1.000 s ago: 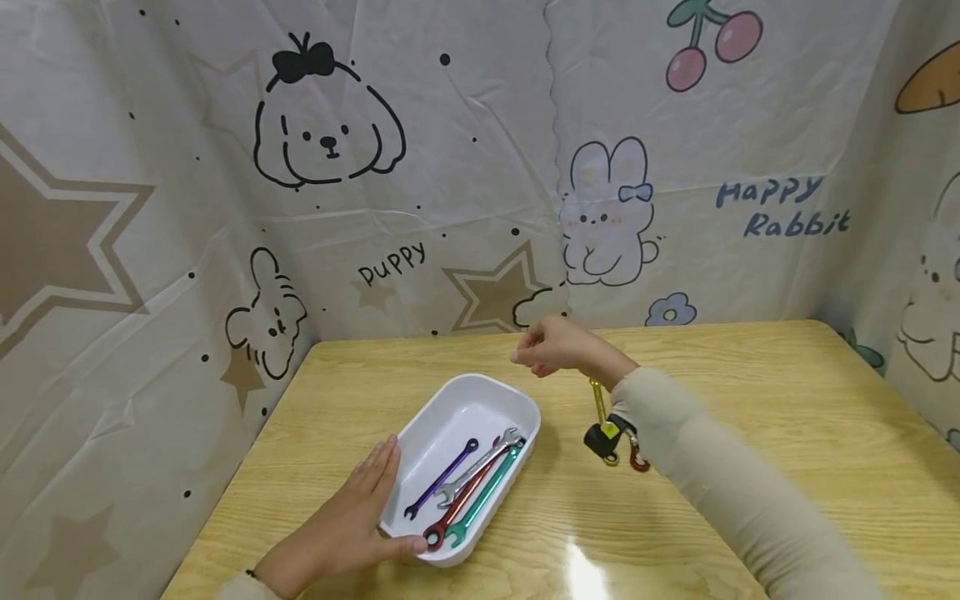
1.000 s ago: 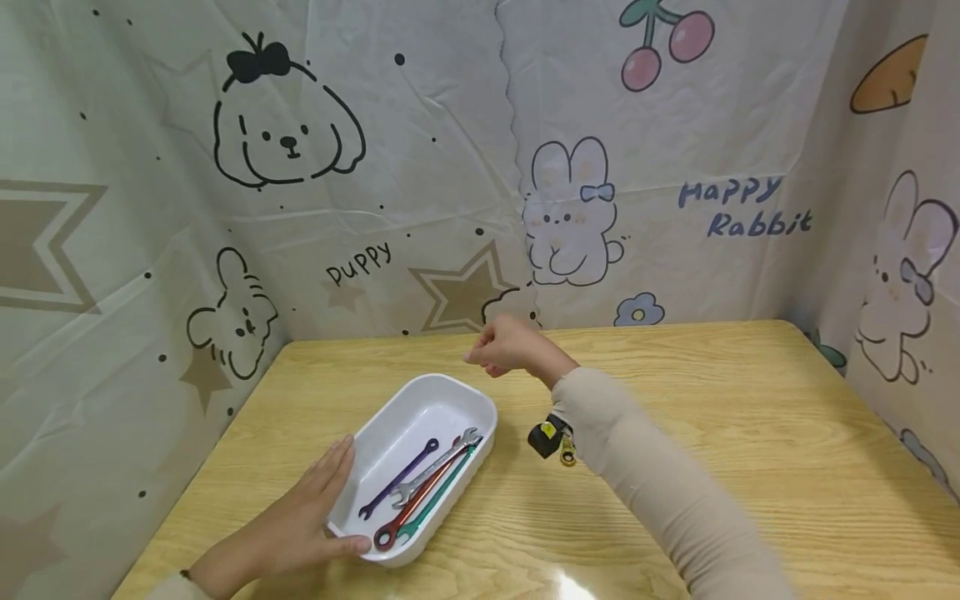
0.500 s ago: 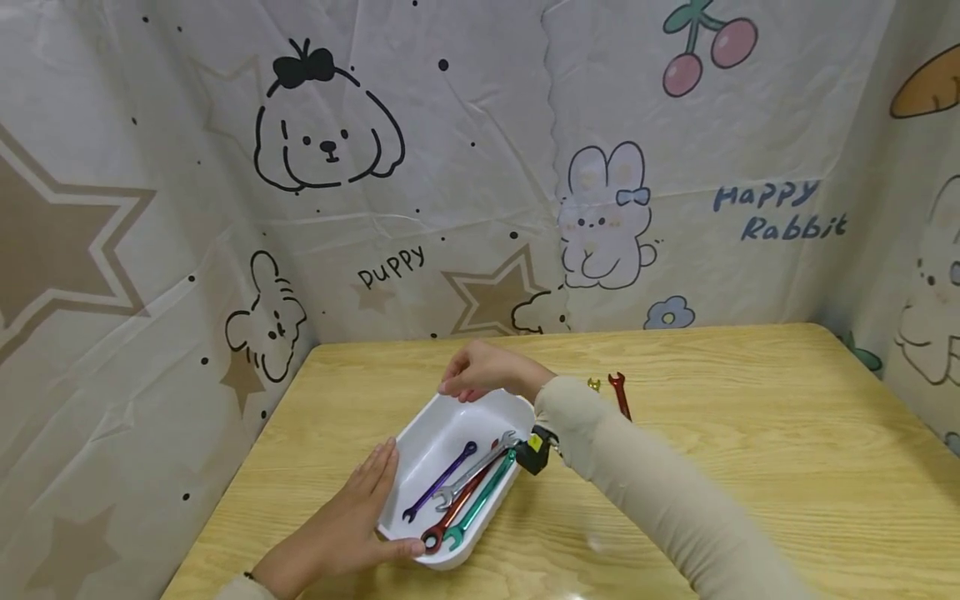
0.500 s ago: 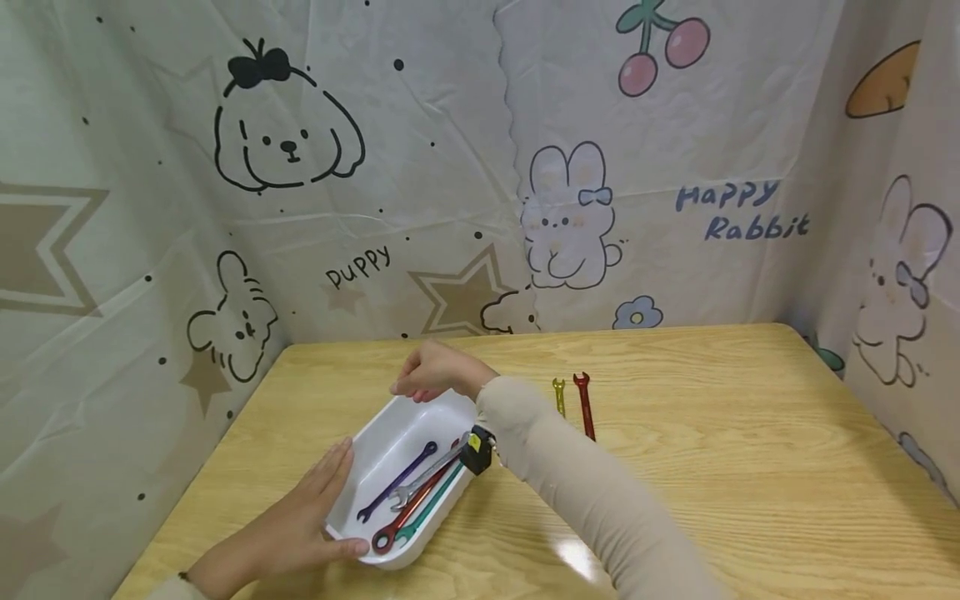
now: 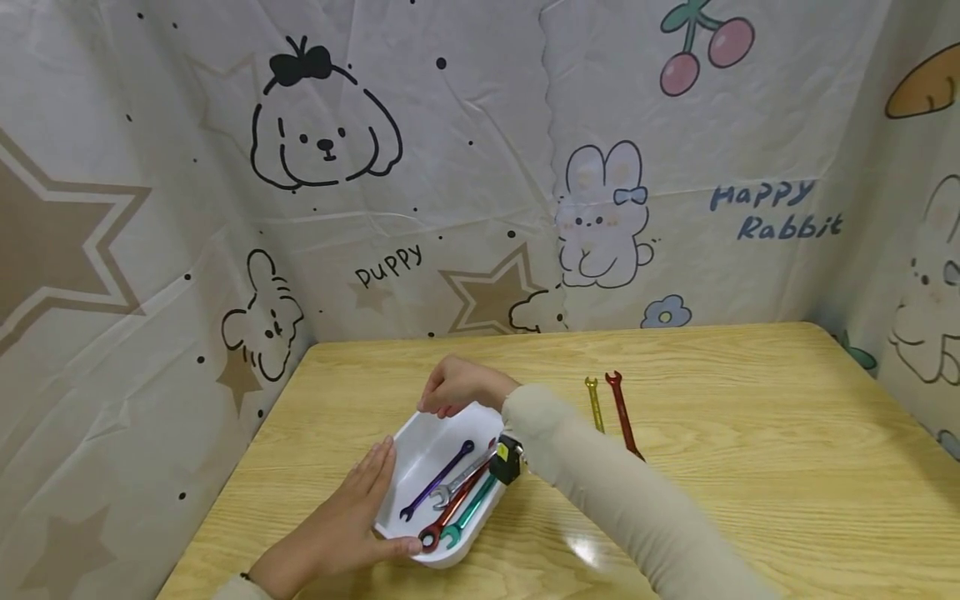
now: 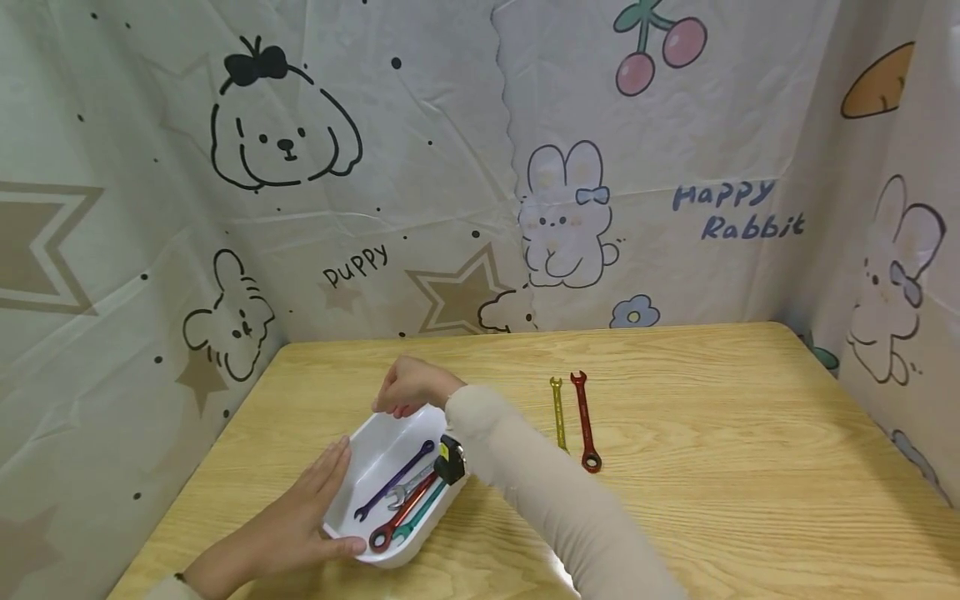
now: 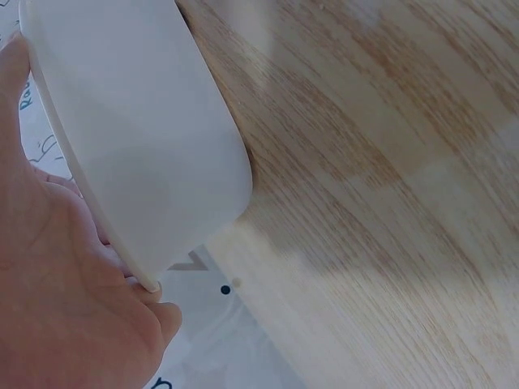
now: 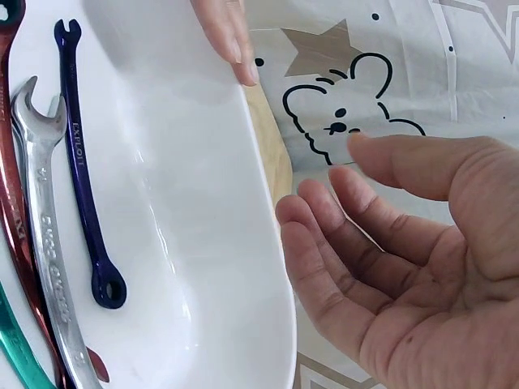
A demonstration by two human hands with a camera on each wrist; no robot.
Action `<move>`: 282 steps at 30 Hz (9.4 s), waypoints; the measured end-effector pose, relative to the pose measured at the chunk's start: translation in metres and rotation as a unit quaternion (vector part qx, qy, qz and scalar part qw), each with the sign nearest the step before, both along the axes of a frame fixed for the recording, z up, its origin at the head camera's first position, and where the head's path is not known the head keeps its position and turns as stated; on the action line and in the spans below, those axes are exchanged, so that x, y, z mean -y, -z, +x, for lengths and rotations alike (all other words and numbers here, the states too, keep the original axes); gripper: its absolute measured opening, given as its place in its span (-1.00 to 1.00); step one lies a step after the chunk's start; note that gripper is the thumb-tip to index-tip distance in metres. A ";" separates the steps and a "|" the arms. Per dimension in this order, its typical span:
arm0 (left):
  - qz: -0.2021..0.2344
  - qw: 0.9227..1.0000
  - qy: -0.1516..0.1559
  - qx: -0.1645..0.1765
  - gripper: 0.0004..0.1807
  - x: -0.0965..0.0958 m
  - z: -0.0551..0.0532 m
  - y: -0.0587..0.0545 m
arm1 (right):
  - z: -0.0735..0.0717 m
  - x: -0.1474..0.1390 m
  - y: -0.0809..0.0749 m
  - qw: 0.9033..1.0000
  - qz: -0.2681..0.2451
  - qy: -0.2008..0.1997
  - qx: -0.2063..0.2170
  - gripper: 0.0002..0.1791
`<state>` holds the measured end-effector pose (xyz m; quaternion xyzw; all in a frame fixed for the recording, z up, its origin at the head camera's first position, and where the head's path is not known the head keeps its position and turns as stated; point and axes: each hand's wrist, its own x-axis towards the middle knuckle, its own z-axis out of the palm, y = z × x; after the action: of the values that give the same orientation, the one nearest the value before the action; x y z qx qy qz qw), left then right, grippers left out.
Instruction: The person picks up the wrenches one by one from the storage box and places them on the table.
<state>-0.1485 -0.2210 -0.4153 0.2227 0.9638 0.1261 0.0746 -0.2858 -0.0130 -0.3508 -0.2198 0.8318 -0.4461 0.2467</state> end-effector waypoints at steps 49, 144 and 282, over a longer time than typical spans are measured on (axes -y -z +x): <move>-0.007 1.000 0.000 -0.017 0.31 -0.001 0.000 0.000 | 0.024 0.030 0.047 0.951 0.268 -0.110 -0.108 -0.84; 0.017 0.999 -0.022 0.016 0.34 -0.002 0.004 0.003 | 0.022 -0.016 0.009 0.917 0.224 -0.235 -0.234 -0.81; 0.014 1.000 -0.022 0.013 0.33 -0.001 0.002 0.001 | 0.023 -0.272 0.073 0.955 0.206 0.193 -0.088 -0.61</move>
<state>-0.1462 -0.2198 -0.4166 0.2010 0.9655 0.1438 0.0813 -0.2623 0.2589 -0.4234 -0.0376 0.9508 -0.2825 0.1211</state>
